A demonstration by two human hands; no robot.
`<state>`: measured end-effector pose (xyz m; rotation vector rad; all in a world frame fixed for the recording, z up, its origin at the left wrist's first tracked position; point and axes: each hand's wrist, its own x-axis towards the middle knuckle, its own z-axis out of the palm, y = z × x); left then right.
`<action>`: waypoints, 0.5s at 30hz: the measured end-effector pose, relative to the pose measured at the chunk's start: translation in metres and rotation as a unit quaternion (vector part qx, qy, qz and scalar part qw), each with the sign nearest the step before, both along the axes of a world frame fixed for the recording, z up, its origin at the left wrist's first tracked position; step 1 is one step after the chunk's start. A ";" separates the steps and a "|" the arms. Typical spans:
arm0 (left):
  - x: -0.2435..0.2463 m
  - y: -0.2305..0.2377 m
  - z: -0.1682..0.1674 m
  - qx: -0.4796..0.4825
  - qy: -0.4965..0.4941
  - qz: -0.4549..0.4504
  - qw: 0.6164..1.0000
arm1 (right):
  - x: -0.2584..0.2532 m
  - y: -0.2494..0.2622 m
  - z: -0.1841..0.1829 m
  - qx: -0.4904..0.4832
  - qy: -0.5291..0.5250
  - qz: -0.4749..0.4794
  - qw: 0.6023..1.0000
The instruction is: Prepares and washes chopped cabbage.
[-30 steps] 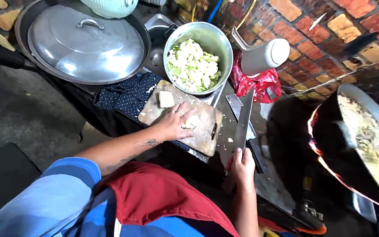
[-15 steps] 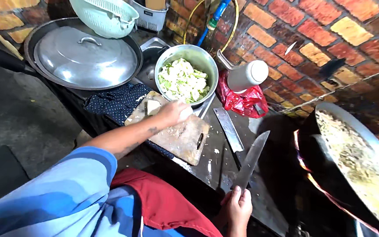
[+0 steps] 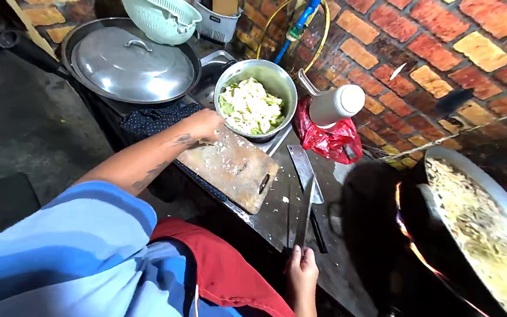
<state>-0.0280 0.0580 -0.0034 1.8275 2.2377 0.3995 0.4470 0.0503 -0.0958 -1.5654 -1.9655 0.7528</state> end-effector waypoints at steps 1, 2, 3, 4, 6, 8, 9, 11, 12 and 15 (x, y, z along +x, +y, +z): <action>-0.005 -0.011 -0.011 -0.027 -0.022 0.011 0.999 | -0.002 0.006 0.000 0.009 -0.038 0.012 0.999; -0.008 -0.019 -0.018 -0.041 -0.042 0.023 0.998 | -0.007 0.013 0.004 0.017 -0.079 0.019 0.997; -0.011 -0.024 -0.022 -0.044 -0.063 0.037 0.996 | -0.015 0.019 0.009 0.025 -0.117 0.024 0.993; -0.012 -0.027 -0.022 -0.040 -0.077 0.052 0.995 | -0.026 0.025 0.017 0.018 -0.153 0.024 0.988; -0.015 -0.029 -0.023 -0.022 -0.090 0.086 0.992 | -0.048 0.033 0.030 -0.004 -0.216 0.019 0.976; -0.021 -0.030 -0.024 0.006 -0.109 0.117 0.987 | -0.072 0.040 0.038 -0.004 -0.258 0.011 0.966; -0.024 -0.031 -0.025 0.014 -0.116 0.123 0.986 | -0.083 0.042 0.040 0.005 -0.272 0.001 0.962; -0.029 -0.031 -0.024 0.013 -0.130 0.119 0.984 | -0.102 0.051 0.041 0.019 -0.302 -0.022 0.953; -0.032 -0.032 -0.025 0.012 -0.144 0.111 0.983 | -0.109 0.056 0.041 0.021 -0.319 -0.032 0.947; -0.037 -0.038 -0.026 0.040 -0.217 0.071 0.973 | -0.123 0.078 0.040 0.035 -0.355 -0.048 0.933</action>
